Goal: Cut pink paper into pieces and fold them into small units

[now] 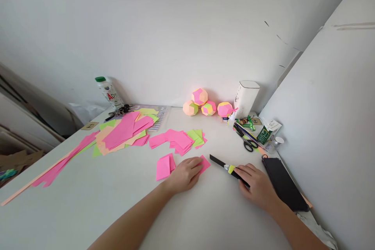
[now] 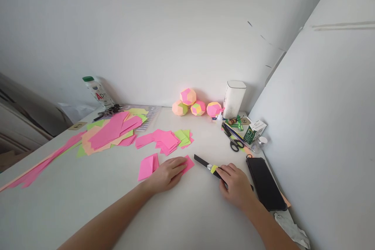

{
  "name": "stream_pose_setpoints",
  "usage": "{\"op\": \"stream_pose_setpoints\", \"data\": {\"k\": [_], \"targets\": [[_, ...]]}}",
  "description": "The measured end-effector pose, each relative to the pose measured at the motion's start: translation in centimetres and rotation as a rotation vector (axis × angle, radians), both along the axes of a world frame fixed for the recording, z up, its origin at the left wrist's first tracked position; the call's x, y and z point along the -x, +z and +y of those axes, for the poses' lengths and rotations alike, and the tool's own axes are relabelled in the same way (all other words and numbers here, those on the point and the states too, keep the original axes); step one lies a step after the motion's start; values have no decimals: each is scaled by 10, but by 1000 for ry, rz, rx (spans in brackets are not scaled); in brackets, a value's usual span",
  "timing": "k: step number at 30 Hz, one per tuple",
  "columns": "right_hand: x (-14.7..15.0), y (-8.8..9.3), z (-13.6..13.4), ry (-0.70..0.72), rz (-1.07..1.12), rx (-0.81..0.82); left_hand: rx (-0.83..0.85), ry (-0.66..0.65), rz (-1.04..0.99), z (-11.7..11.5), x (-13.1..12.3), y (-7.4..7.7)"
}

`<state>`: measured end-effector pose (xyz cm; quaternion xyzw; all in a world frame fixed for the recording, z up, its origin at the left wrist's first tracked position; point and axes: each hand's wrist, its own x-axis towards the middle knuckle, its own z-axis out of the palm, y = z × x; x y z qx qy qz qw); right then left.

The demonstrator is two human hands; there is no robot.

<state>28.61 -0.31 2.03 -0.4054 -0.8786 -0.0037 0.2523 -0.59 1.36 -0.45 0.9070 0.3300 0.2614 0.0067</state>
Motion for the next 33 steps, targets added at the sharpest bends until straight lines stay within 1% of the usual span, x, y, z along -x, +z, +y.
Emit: {"op": "stream_pose_setpoints", "data": {"k": [2,5,7,9,14,22,27,33], "targets": [[-1,0,0,16,-3,11,35,36,39,0,0,-1],[-1,1,-1,39,-2,35,65,180,75,0,1,-2],[-1,3,-3,59,2,54,70,231,72,0,1,-3],[0,6,-4,91,-1,71,68,220,31,1,1,-4],[1,12,-7,157,-37,125,89,106,-80,2,1,-3],[-10,18,-7,175,-89,176,110,104,-90,3,1,-1],[-8,18,-7,175,-101,179,118,102,-92,3,1,0],[-5,18,-7,190,-83,158,145,114,-81,1,1,4]]}}
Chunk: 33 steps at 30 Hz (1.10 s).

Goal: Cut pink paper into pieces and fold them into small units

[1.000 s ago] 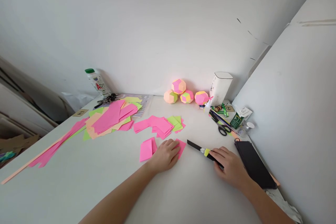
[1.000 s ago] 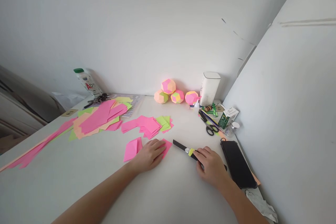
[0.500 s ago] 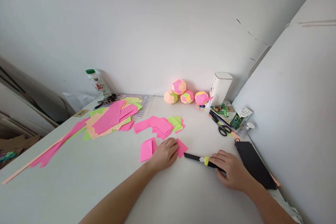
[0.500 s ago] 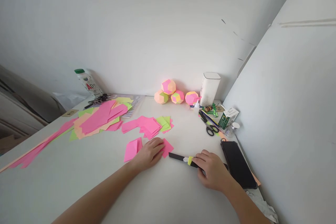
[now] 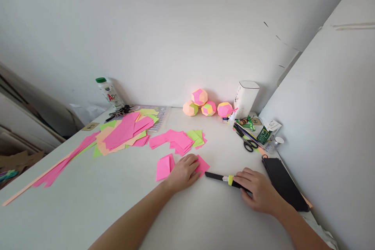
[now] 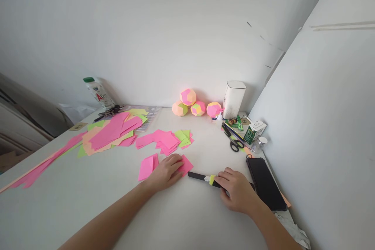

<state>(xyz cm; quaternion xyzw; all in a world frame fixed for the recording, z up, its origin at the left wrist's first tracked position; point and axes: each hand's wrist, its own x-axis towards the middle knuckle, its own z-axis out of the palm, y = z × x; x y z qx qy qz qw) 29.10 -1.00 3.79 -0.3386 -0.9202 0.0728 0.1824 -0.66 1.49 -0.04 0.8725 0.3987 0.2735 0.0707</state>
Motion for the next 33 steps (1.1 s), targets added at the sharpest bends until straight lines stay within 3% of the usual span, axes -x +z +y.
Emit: {"op": "stream_pose_setpoints", "data": {"k": [16,33], "targets": [[5,1,0,29,40,-37,-37,41,-7,-2,0,-4],[3,-3,-1,-2,11,-35,-82,-37,-29,-2,-3,-2]]}}
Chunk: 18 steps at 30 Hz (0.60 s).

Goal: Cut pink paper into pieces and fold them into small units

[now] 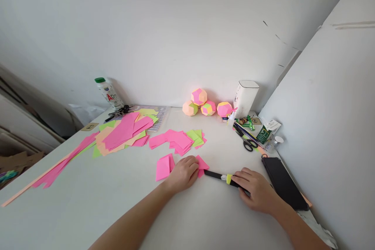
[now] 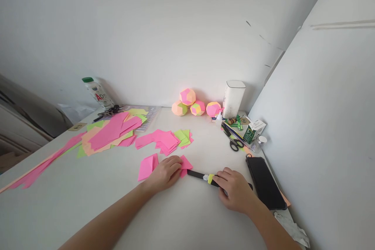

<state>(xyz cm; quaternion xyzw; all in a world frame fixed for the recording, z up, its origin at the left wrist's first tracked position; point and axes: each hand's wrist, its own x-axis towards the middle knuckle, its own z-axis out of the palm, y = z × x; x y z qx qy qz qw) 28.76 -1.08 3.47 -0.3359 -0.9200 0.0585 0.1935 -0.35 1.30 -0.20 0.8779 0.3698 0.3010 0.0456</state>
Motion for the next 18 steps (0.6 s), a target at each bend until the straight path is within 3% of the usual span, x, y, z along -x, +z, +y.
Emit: {"op": "stream_pose_setpoints", "data": {"k": [7,18], "targets": [[0,-1,0,6,-1,14,8,-64,29,-2,-1,3],[2,0,-1,1,-3,17,73,-28,88,-3,0,3]]}}
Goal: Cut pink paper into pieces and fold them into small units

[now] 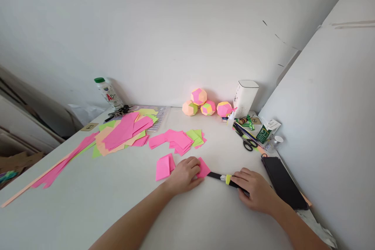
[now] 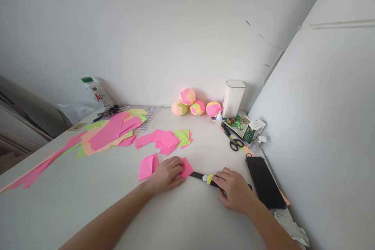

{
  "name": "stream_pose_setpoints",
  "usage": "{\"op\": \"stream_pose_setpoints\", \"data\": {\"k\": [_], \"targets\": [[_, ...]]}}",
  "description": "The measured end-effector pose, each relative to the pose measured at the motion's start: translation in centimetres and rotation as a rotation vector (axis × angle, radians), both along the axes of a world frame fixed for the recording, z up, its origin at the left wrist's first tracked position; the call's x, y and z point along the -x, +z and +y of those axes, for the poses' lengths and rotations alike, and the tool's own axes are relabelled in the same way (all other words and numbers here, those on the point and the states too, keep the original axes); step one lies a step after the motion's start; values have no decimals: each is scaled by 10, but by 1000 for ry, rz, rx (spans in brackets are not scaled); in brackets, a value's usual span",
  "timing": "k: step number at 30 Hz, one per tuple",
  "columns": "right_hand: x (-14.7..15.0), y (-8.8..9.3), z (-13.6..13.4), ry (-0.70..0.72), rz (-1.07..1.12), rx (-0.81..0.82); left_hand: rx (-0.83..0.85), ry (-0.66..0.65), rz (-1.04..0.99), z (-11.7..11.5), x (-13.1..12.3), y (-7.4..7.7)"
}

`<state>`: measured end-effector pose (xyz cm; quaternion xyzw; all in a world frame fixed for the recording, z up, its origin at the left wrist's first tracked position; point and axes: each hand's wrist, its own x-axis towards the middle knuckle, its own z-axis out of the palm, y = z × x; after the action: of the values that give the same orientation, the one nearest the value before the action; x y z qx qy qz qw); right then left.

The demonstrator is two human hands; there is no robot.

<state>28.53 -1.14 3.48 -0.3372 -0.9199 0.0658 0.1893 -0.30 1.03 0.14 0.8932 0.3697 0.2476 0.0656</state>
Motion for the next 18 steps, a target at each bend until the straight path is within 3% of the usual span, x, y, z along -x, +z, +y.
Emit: {"op": "stream_pose_setpoints", "data": {"k": [18], "targets": [[0,-1,-2,10,-23,39,17,-25,-3,-5,-6,0]]}}
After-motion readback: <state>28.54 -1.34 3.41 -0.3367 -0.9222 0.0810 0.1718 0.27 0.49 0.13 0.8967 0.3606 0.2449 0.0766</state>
